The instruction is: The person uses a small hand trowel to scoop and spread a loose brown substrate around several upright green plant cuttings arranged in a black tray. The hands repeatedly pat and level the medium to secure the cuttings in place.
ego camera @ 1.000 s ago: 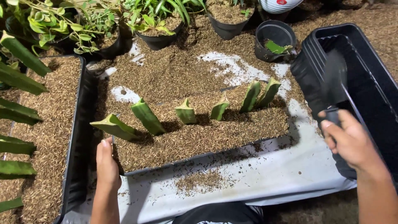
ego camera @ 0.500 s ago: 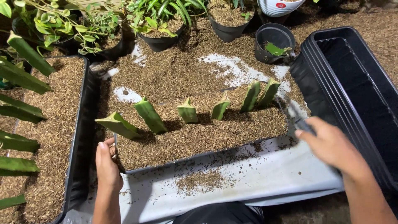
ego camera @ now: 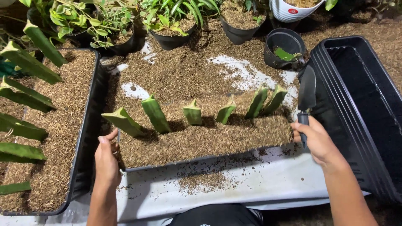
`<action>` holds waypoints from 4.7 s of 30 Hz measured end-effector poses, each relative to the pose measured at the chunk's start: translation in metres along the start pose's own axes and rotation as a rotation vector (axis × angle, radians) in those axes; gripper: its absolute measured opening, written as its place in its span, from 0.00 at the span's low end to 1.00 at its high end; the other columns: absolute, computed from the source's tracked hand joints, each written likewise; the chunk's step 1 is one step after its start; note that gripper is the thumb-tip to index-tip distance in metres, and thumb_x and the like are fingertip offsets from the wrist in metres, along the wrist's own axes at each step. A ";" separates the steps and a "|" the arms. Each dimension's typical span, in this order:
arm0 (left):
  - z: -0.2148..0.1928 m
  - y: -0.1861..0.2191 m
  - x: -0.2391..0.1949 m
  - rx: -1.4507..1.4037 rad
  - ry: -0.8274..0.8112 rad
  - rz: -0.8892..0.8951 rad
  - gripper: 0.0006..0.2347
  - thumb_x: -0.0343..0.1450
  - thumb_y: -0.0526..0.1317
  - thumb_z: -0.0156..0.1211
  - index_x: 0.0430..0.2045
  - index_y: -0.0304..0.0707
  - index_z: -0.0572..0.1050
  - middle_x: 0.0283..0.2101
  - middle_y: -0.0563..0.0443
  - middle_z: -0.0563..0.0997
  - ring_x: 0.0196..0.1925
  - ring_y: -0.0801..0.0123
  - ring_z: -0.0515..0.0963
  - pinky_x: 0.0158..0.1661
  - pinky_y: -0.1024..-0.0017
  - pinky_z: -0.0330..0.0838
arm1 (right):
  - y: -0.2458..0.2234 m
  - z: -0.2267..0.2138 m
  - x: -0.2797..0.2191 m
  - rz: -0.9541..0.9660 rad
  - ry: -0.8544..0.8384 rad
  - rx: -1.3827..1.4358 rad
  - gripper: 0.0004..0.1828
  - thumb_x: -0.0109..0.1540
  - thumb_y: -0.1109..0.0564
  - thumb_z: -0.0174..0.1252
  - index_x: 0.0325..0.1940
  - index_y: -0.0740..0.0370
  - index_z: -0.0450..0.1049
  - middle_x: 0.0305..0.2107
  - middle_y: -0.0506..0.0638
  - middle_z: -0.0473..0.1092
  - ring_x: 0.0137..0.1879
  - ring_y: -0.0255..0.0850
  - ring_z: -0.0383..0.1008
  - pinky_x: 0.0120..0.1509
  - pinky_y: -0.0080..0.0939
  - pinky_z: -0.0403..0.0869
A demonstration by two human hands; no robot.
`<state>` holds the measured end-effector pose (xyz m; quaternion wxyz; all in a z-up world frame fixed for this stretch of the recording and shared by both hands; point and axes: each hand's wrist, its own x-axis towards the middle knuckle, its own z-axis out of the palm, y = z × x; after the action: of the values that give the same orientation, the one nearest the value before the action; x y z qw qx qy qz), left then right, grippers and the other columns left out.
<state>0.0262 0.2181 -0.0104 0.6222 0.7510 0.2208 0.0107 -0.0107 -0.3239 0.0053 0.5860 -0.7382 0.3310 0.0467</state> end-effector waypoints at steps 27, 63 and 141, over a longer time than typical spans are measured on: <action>-0.016 0.090 0.087 0.477 -0.442 0.102 0.28 0.73 0.56 0.37 0.65 0.41 0.65 0.61 0.46 0.76 0.60 0.61 0.77 0.56 0.62 0.73 | -0.113 -0.022 0.044 -0.510 -0.284 -1.604 0.07 0.53 0.46 0.52 0.29 0.43 0.74 0.20 0.49 0.77 0.32 0.48 0.77 0.41 0.47 0.69; 0.032 0.077 0.115 0.303 -0.817 -0.100 0.26 0.75 0.56 0.37 0.59 0.39 0.71 0.43 0.51 0.77 0.45 0.67 0.76 0.48 0.67 0.69 | -0.132 0.039 0.060 -0.309 -0.643 -1.760 0.10 0.55 0.54 0.58 0.19 0.51 0.68 0.14 0.41 0.62 0.22 0.33 0.63 0.27 0.33 0.64; 0.073 0.118 0.091 0.884 -1.184 0.092 0.39 0.53 0.66 0.71 0.49 0.32 0.76 0.44 0.39 0.81 0.50 0.50 0.81 0.49 0.60 0.75 | -0.189 0.280 0.053 -1.497 -0.777 -1.886 0.06 0.66 0.53 0.56 0.39 0.50 0.79 0.29 0.46 0.79 0.40 0.41 0.82 0.49 0.45 0.80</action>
<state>0.1668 0.1664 0.0599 0.2757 0.8199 -0.1997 -0.4602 0.2224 -0.0778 0.0524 -0.2252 -0.8117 -0.5217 0.1351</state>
